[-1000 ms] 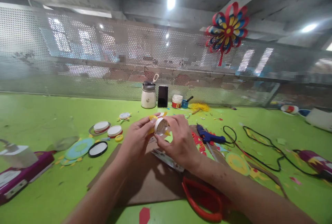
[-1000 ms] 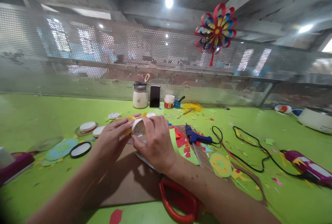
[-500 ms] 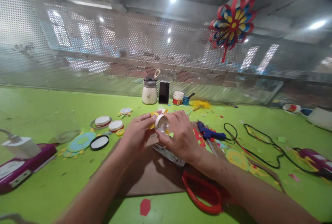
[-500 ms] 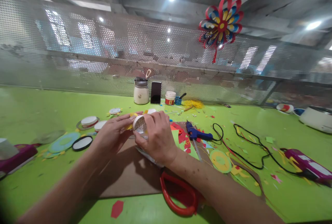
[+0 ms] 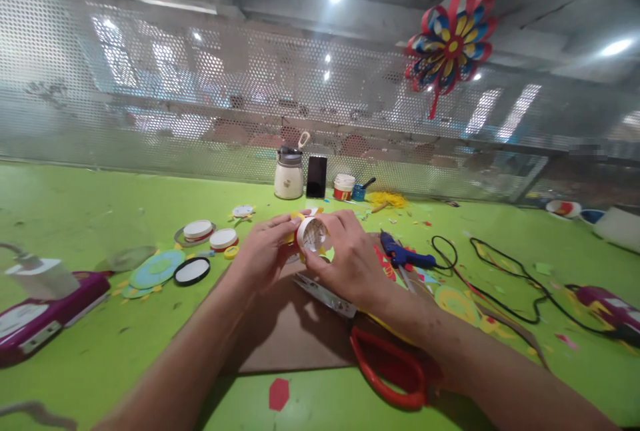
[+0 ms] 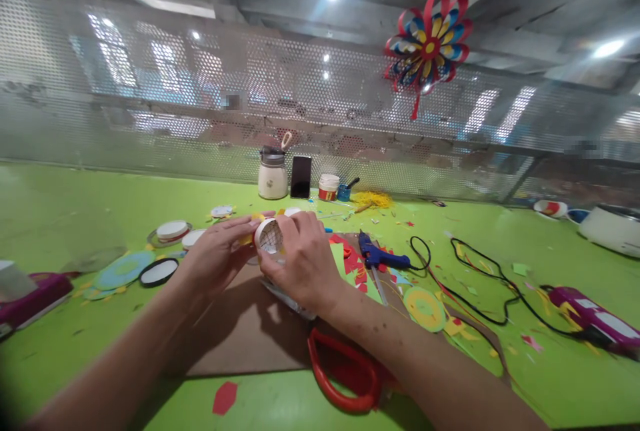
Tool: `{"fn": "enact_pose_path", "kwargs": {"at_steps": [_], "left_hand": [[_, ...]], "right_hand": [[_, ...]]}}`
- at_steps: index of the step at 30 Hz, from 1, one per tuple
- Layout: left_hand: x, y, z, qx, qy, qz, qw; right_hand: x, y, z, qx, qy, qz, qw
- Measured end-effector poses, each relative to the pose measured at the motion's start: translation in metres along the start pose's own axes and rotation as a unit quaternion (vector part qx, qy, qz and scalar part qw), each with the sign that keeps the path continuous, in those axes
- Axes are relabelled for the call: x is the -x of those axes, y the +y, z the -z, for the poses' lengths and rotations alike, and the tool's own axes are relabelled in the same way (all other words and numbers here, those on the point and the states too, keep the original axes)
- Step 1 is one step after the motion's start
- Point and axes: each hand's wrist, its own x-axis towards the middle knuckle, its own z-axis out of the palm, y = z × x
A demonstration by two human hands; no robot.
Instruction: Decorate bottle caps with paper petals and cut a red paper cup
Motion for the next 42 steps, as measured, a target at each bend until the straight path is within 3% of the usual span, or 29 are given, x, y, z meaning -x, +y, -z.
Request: {"fn": "enact_pose_path", "kwargs": {"at_steps": [10, 24, 42], "left_hand": [[-0.0008, 0.0016, 0.0047, 0.005, -0.008, 0.005, 1.000], [0.0020, 0.0023, 0.0005, 0.014, 0.026, 0.014, 0.999], [-0.0016, -0.0004, 0.0004, 0.014, 0.018, 0.008, 1.000]], "right_hand": [[-0.0014, 0.0026, -0.0011, -0.055, 0.015, -0.009, 0.998], [0.0005, 0.0079, -0.0060, -0.131, 0.025, -0.014, 0.991], [0.0008, 0.0039, -0.0015, -0.001, -0.017, 0.013, 1.000]]}}
